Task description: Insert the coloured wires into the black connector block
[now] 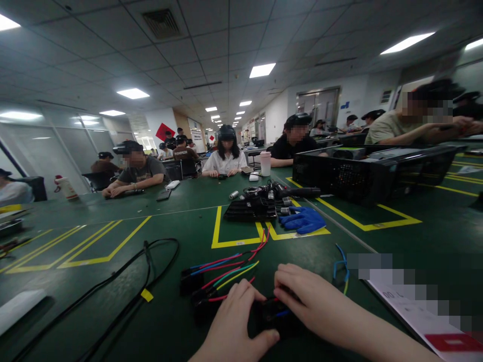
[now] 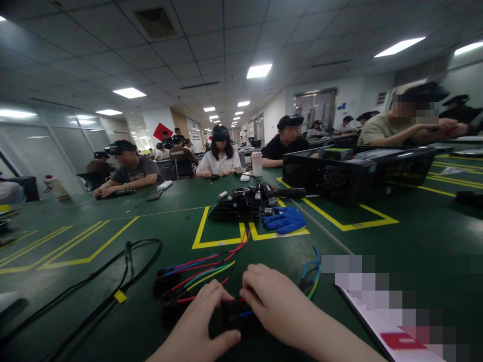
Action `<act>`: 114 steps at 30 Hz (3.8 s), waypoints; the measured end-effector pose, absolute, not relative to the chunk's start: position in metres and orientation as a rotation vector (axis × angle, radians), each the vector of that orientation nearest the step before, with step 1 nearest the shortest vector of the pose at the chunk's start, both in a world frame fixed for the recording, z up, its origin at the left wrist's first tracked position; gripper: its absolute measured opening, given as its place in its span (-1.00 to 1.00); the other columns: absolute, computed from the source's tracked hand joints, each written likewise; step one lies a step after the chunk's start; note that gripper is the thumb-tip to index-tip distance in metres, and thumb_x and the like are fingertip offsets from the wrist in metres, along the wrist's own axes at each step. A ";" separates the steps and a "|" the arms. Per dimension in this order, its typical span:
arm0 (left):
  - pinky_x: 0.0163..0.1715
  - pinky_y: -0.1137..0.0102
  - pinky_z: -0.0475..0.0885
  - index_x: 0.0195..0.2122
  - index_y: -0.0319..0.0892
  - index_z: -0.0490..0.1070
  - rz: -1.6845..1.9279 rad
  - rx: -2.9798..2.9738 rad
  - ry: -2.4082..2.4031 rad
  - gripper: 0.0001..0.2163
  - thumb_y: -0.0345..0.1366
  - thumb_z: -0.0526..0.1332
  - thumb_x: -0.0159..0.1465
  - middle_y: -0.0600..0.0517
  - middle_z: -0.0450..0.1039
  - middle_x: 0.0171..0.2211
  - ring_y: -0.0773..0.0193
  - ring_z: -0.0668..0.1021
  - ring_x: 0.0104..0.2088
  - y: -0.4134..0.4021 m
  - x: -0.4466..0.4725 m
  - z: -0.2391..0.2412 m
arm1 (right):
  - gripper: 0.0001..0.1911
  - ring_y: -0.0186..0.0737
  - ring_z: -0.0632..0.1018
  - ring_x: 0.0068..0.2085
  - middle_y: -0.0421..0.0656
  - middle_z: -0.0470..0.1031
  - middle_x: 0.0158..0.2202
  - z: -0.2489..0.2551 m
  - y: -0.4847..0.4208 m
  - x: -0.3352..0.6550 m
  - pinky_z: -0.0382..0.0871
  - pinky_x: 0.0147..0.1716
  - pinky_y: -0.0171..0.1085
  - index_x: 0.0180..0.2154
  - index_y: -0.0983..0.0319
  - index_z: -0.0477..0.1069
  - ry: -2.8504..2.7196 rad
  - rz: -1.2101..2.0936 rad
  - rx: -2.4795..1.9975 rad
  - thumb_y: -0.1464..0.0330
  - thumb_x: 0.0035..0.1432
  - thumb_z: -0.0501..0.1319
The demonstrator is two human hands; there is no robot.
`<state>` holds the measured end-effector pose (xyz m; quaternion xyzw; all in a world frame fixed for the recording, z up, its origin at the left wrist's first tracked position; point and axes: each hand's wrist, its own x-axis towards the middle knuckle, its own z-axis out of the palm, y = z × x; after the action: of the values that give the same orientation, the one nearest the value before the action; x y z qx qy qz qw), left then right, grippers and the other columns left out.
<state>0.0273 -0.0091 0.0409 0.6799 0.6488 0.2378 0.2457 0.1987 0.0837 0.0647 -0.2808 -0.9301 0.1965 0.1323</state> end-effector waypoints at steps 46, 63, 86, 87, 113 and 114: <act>-0.08 0.29 0.25 -0.22 -0.10 0.34 0.644 1.818 1.797 -0.72 -0.30 0.33 0.05 0.05 0.31 -0.12 0.10 0.34 -0.08 -0.010 0.030 0.046 | -0.89 -0.26 0.43 -0.26 -0.22 0.36 -0.33 0.067 0.092 0.186 0.28 -0.23 -0.30 -0.49 0.23 0.35 -2.523 1.207 -0.838 0.46 0.07 0.18; 0.00 0.27 0.22 -0.20 -0.09 0.34 0.633 1.798 1.786 -0.70 -0.27 0.34 0.05 0.04 0.30 -0.08 0.08 0.32 -0.02 -0.010 0.030 0.046 | -0.88 -0.27 0.43 -0.28 -0.24 0.35 -0.36 0.065 0.094 0.184 0.26 -0.24 -0.31 -0.52 0.22 0.31 -2.514 1.185 -0.847 0.49 0.02 0.19; -0.04 0.30 0.24 -0.19 -0.09 0.35 0.674 1.809 1.775 -0.69 -0.29 0.35 0.04 0.06 0.31 -0.10 0.11 0.34 -0.05 -0.009 0.027 0.043 | -0.83 -0.16 0.41 -0.31 -0.19 0.40 -0.40 0.103 0.114 0.234 0.21 -0.34 -0.24 -0.43 0.19 0.35 -2.876 0.758 -0.952 0.36 0.18 0.06; -0.04 0.31 0.24 -0.19 -0.09 0.35 0.678 1.812 1.774 -0.69 -0.29 0.35 0.04 0.06 0.31 -0.10 0.11 0.34 -0.05 -0.010 0.027 0.043 | -0.83 -0.15 0.40 -0.28 -0.18 0.39 -0.39 0.104 0.113 0.234 0.22 -0.31 -0.23 -0.43 0.19 0.34 -2.844 0.774 -0.914 0.34 0.19 0.05; -0.04 0.30 0.24 -0.21 -0.09 0.34 0.659 1.827 1.783 -0.71 -0.30 0.34 0.04 0.05 0.31 -0.11 0.10 0.34 -0.06 -0.011 0.029 0.044 | -0.88 -0.12 0.43 -0.22 -0.22 0.47 -0.38 0.090 0.100 0.217 0.22 -0.18 -0.15 -0.38 0.15 0.42 -2.861 0.640 -0.856 0.38 0.16 0.12; -0.03 0.29 0.24 -0.21 -0.09 0.34 0.657 1.831 1.786 -0.71 -0.30 0.34 0.04 0.04 0.31 -0.11 0.09 0.34 -0.06 -0.010 0.029 0.043 | -0.89 -0.14 0.44 -0.24 -0.22 0.47 -0.38 0.090 0.097 0.215 0.21 -0.19 -0.17 -0.39 0.16 0.42 -2.848 0.643 -0.853 0.40 0.16 0.13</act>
<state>0.0290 -0.0103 0.0433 0.6717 0.6551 0.2410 0.2479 0.2150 0.0973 0.0905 -0.2800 -0.9352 0.2111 0.0498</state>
